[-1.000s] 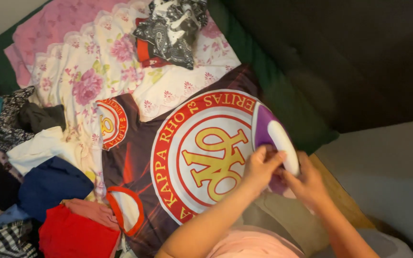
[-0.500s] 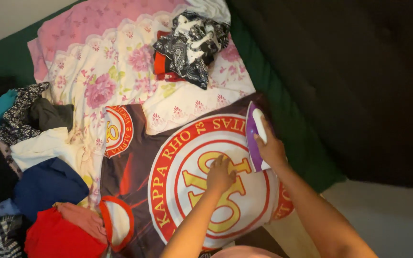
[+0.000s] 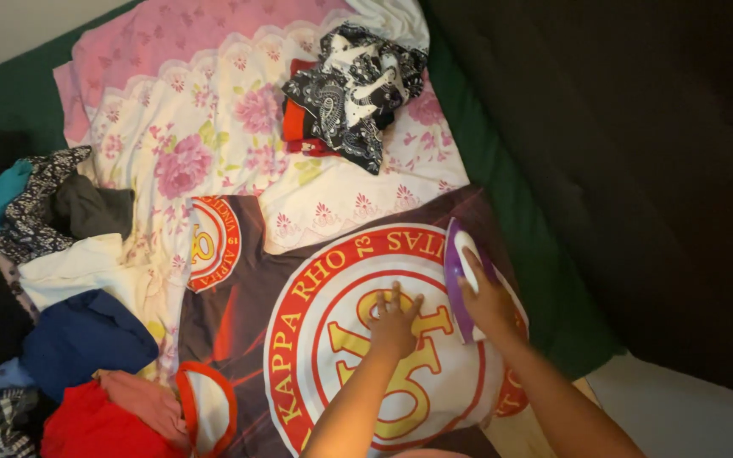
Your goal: The person irons a brown t-shirt with a large red and yellow logo on a bed. They smooth the fabric with their hands and move a purple iron back and forth across the shirt's surface to remove wrinkles.
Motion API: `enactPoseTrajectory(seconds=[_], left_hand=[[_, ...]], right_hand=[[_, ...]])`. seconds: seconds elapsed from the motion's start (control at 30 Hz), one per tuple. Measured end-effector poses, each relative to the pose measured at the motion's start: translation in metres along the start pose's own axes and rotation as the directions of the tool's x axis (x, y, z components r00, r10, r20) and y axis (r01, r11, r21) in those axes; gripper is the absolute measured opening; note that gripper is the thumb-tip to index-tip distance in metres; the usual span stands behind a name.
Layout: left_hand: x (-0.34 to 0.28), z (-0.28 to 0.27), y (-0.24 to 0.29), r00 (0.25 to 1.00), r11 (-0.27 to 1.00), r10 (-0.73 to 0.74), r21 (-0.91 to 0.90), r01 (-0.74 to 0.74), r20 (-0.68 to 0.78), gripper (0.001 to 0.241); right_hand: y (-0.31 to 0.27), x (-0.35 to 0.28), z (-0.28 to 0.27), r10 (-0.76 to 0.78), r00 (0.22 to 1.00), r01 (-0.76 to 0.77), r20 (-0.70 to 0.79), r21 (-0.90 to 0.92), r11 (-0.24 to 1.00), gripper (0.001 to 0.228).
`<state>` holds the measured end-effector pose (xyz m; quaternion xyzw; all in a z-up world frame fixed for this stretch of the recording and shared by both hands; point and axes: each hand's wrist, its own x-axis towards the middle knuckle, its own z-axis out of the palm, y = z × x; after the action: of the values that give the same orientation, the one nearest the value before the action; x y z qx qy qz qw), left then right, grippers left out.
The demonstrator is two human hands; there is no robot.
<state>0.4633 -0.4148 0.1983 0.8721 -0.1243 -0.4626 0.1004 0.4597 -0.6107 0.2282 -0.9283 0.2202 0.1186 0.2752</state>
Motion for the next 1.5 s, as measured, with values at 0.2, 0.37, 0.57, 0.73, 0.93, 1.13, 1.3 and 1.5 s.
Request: enactPoseTrajectory(seconds=[0.2, 0.37, 0.57, 0.73, 0.93, 1.13, 1.3, 1.5], left_hand=[[0.004, 0.002, -0.004, 0.998, 0.999, 0.021, 0.03, -0.023, 0.06, 0.096], [0.004, -0.003, -0.014, 0.994, 0.997, 0.071, 0.01, -0.072, 0.085, 0.098], [0.021, 0.016, -0.023, 0.995, 0.996, 0.09, -0.006, -0.09, 0.04, 0.099], [0.022, 0.013, -0.02, 0.994, 0.997, 0.082, -0.023, -0.08, 0.075, 0.099], [0.032, 0.015, -0.024, 0.996, 0.996, 0.081, -0.05, -0.079, 0.037, 0.096], [0.057, 0.053, -0.054, 0.998, 0.938, 0.022, -0.345, -0.043, -0.064, 0.092], [-0.009, 0.029, -0.094, 0.908, 0.932, -0.083, -0.356, -0.075, -0.41, 0.078], [-0.048, 0.004, -0.135, 0.912, 0.901, -0.367, -0.313, 0.299, -0.183, 0.078]], right_hand=[[-0.006, 0.04, 0.003, -0.028, 0.998, 0.03, -0.058, 0.032, 0.999, 0.06], [0.002, 0.012, 0.005, 0.08, 0.996, -0.081, 0.038, 0.002, 0.997, 0.061], [0.002, -0.013, 0.005, 0.013, 0.993, -0.005, 0.119, -0.07, 0.998, 0.063], [-0.003, 0.022, 0.011, -0.12, 0.993, 0.12, -0.023, 0.015, 0.993, 0.063], [-0.001, -0.021, 0.011, -0.198, 0.979, 0.2, 0.046, -0.053, 0.978, 0.061], [-0.032, -0.006, 0.029, -0.156, 0.967, 0.164, 0.204, -0.026, 0.986, 0.061], [-0.051, -0.007, 0.007, -0.073, 0.946, 0.102, 0.315, -0.075, 0.992, 0.061], [-0.032, -0.025, 0.008, 0.005, 0.918, 0.033, 0.396, -0.087, 0.996, 0.063]])
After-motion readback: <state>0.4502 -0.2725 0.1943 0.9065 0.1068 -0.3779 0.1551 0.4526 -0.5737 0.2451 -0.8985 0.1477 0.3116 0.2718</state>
